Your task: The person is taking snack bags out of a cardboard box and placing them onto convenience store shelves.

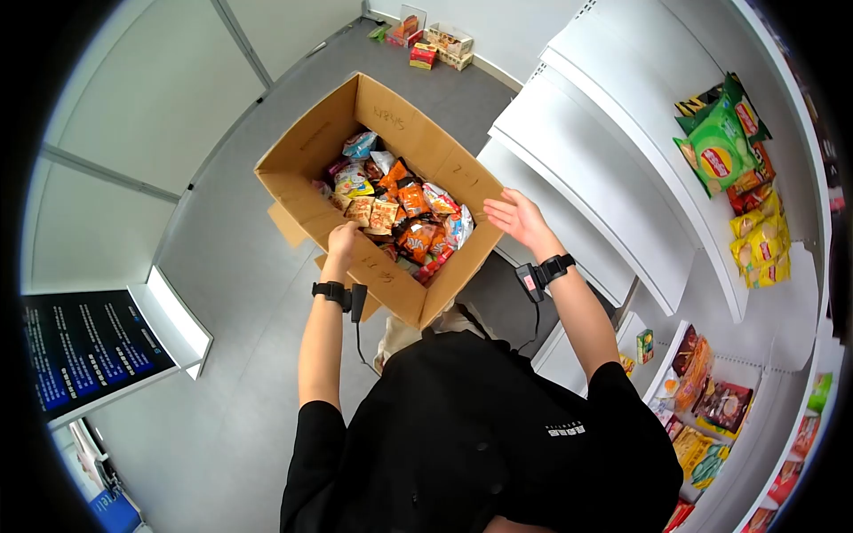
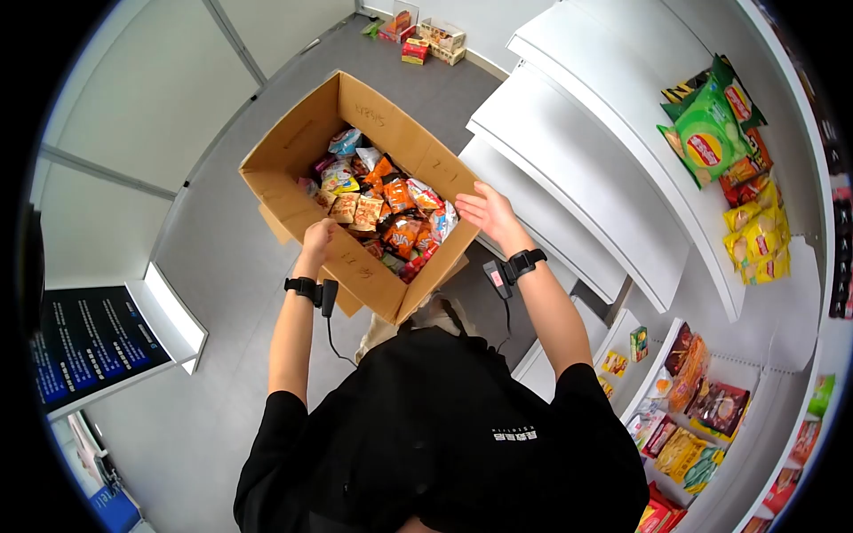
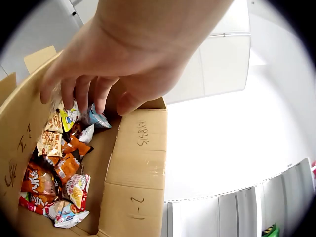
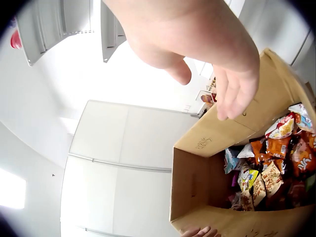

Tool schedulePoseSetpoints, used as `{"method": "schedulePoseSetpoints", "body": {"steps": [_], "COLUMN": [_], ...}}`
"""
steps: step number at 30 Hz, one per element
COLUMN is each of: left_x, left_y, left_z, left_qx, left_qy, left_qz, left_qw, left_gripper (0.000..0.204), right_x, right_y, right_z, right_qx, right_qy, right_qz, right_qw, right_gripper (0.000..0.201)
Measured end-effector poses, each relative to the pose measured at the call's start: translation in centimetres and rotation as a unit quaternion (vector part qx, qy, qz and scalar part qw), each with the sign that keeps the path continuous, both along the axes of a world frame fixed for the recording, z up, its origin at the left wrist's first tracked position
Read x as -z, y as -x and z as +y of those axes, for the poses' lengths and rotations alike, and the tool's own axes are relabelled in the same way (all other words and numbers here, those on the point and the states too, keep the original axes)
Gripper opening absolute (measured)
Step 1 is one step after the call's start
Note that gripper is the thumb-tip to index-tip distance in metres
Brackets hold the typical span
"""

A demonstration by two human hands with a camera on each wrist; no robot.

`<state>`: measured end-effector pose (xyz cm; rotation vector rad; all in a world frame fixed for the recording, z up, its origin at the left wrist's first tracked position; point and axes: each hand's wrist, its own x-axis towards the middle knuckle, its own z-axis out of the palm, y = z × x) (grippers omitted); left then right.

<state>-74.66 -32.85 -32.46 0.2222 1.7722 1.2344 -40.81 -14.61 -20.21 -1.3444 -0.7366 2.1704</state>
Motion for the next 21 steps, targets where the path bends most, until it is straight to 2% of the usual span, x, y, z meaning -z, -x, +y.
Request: {"method": "schedulePoseSetpoints", "body": {"steps": [2,4,7,10,13,14,18,21], "left_x": [-1.3,-0.3,0.5,0.9,2.1,2.9,7.7,12.6], "left_y": [-0.4,-0.5,-1.7,-4.1,-6.3,-7.0,-9.0,-11.2], "left_z": [0.6,1.4,3.0,5.4,8.5,9.3,12.7,13.8], "left_qx": [-0.021,-0.047,-0.019,0.027,0.092,0.124,0.257,0.331], "left_qy": [0.056,0.084,0.121,0.153,0.205,0.217,0.264,0.286], "left_qz": [0.013,0.023,0.038,-0.046,-0.168,-0.165,-0.164,-0.174], "left_qw": [0.998,0.995,0.992,0.987,0.96,0.954,0.915,0.882], "left_gripper": [0.024,0.027,0.028,0.034,0.04,0.041,0.044,0.044], "right_x": [1.0,1.8,3.5,5.7,7.4,7.8,8.1,7.6], "right_y": [0.4,1.0,1.7,2.4,2.9,3.2,3.9,4.0], "right_z": [2.5,5.1,8.4,11.6,13.8,14.4,15.6,15.6], "right_qx": [-0.014,-0.029,-0.057,-0.123,-0.23,-0.272,-0.347,-0.335], "right_qy": [0.011,0.03,0.065,0.082,0.087,0.087,0.139,0.153], "right_qz": [-0.003,-0.017,-0.025,-0.015,-0.02,-0.023,-0.026,-0.01], "right_qw": [1.0,0.999,0.996,0.989,0.969,0.958,0.927,0.93], "right_gripper": [0.058,0.058,0.06,0.065,0.074,0.077,0.086,0.07]}}
